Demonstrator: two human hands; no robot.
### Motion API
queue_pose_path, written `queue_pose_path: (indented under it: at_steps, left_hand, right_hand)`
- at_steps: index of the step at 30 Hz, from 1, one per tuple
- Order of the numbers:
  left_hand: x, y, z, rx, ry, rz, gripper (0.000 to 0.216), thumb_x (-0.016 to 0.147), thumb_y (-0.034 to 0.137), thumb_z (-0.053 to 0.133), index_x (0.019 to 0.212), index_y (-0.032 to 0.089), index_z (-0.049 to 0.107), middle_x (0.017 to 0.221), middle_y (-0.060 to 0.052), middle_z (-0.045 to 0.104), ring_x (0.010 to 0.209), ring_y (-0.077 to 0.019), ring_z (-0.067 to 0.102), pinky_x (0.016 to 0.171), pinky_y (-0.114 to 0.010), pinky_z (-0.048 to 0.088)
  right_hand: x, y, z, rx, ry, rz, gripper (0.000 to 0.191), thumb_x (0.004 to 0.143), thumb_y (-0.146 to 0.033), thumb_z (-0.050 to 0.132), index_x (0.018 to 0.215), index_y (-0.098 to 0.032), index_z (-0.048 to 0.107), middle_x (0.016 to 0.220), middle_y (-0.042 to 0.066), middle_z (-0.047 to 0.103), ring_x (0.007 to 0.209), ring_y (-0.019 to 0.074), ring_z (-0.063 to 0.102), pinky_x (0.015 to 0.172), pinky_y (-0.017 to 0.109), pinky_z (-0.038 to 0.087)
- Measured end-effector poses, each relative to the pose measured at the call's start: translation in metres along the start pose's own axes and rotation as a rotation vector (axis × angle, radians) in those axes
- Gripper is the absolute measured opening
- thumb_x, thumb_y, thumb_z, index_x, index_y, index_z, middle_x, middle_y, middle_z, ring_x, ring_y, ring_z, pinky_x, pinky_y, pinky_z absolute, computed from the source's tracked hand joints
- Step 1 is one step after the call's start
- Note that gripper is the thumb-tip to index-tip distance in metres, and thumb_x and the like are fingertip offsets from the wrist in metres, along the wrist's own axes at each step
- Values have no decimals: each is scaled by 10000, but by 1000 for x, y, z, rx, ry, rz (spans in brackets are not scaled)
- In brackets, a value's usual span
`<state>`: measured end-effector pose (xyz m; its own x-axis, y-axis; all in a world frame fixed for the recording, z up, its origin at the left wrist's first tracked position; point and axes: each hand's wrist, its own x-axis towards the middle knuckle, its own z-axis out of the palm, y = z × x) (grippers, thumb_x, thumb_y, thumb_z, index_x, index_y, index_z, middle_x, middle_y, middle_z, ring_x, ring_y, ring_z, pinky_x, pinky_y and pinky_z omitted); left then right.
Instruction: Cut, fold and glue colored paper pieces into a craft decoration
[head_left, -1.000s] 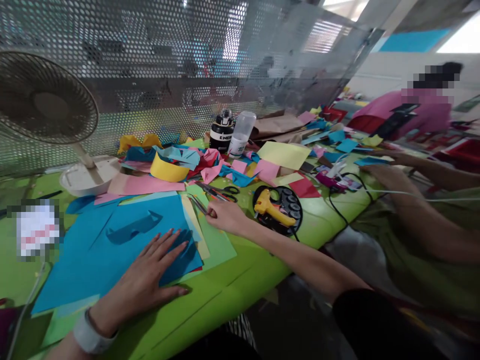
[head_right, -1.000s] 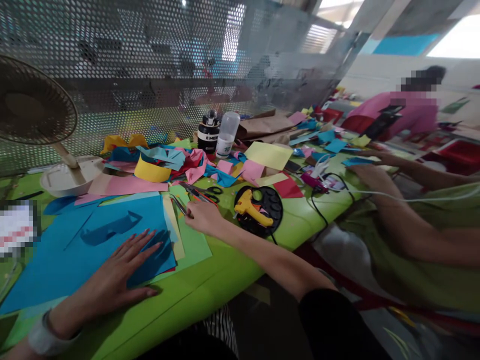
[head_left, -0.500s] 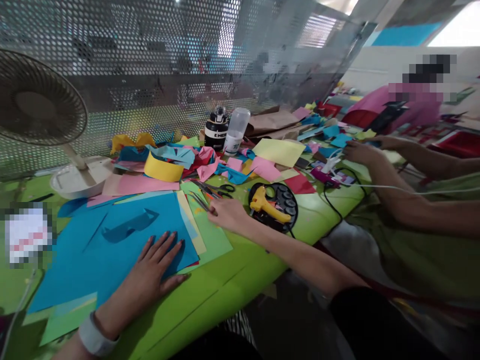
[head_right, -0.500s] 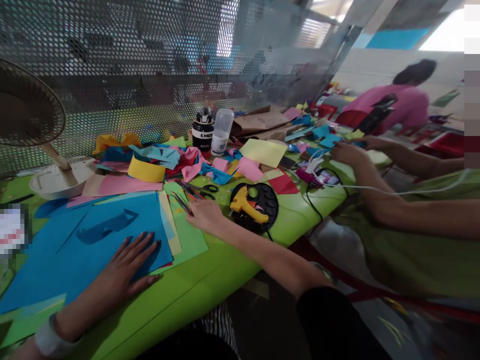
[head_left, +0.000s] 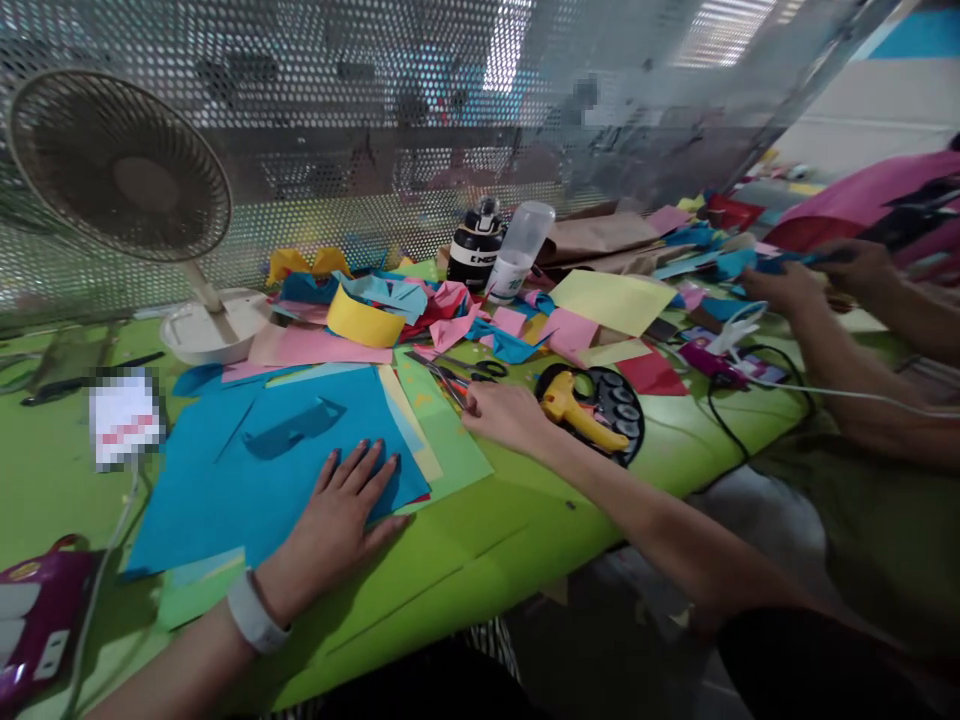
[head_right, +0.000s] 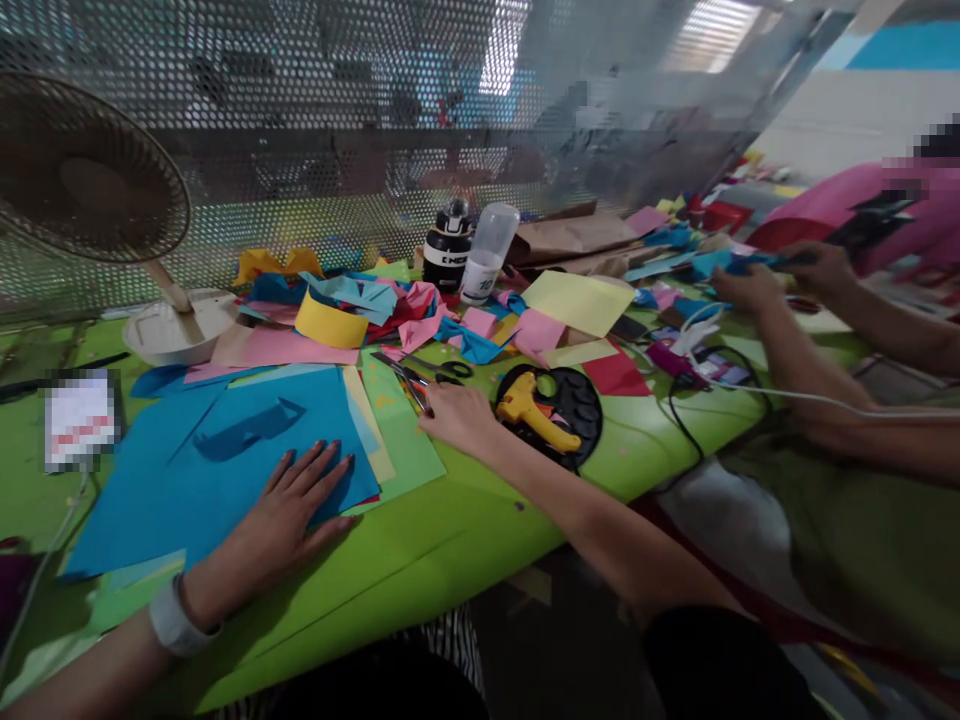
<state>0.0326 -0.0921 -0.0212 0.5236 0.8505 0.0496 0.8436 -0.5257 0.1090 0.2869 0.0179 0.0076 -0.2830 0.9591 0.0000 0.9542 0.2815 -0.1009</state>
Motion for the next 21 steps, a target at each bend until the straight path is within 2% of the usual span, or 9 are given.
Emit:
queue_pose_path:
  at_steps: [4, 9, 11, 13, 14, 16, 19, 21]
  left_hand:
    - [0, 3, -6, -61, -43, -3, 693, 907, 626, 343, 1459, 207, 341, 1533, -122, 292, 1423, -313, 229, 1134, -568, 216]
    - [-5, -9, -30, -142, 14, -37, 663, 917, 595, 363, 1460, 216, 336, 1557, -112, 258, 1421, -280, 254, 1126, -454, 295]
    - [-10, -24, -47, -131, 121, -121, 657, 903, 605, 387, 1427, 208, 391, 1536, -109, 315, 1383, -270, 337, 1098, -413, 343]
    - [-17, -43, -64, -40, 227, -294, 650, 880, 609, 428, 1389, 204, 442, 1454, -120, 430, 1314, -293, 419, 1053, -425, 382]
    - [-20, -53, -71, 36, 259, -389, 650, 877, 598, 433, 1358, 163, 475, 1382, -150, 487, 1264, -320, 458, 1035, -449, 386]
    - [-26, -72, -81, 126, 152, -503, 640, 896, 550, 405, 1327, 86, 495, 1256, -194, 543, 1193, -350, 499, 1002, -465, 388]
    - [-33, -92, -85, 35, -26, -605, 603, 882, 545, 407, 1305, 128, 511, 1103, -139, 597, 940, -283, 614, 815, -373, 473]
    - [-35, -102, -84, -36, -69, -647, 597, 848, 563, 444, 1247, 132, 551, 1065, -120, 606, 829, -249, 621, 730, -328, 470]
  right_hand:
    - [4, 2, -4, 63, -10, 16, 129, 767, -306, 574, 770, -198, 645, 806, 58, 726, 760, 231, 668, 588, 267, 369]
    - [1, 5, -7, 146, 30, 69, 146, 776, -338, 582, 804, -208, 643, 828, 27, 727, 755, 197, 664, 604, 251, 401]
    - [-2, 5, -5, 229, 77, 59, 131, 778, -321, 584, 806, -204, 635, 792, 18, 720, 729, 174, 660, 617, 241, 420]
    - [-5, 5, -1, 376, 145, 10, 111, 762, -295, 592, 801, -196, 624, 737, 15, 703, 673, 158, 646, 610, 237, 438]
    - [-7, 4, 2, 457, 175, -27, 105, 751, -280, 595, 803, -192, 618, 713, 12, 692, 641, 151, 636, 600, 236, 445]
    - [-10, 1, 7, 571, 212, -97, 112, 738, -247, 586, 828, -185, 611, 677, 1, 672, 590, 138, 614, 580, 232, 454]
    - [-15, -4, 14, 596, 309, -124, 182, 758, -216, 549, 923, -176, 616, 649, -9, 650, 572, 133, 603, 586, 239, 461]
    - [-19, -7, 16, 596, 411, -111, 223, 788, -223, 529, 988, -175, 616, 663, -1, 653, 583, 138, 608, 602, 251, 472]
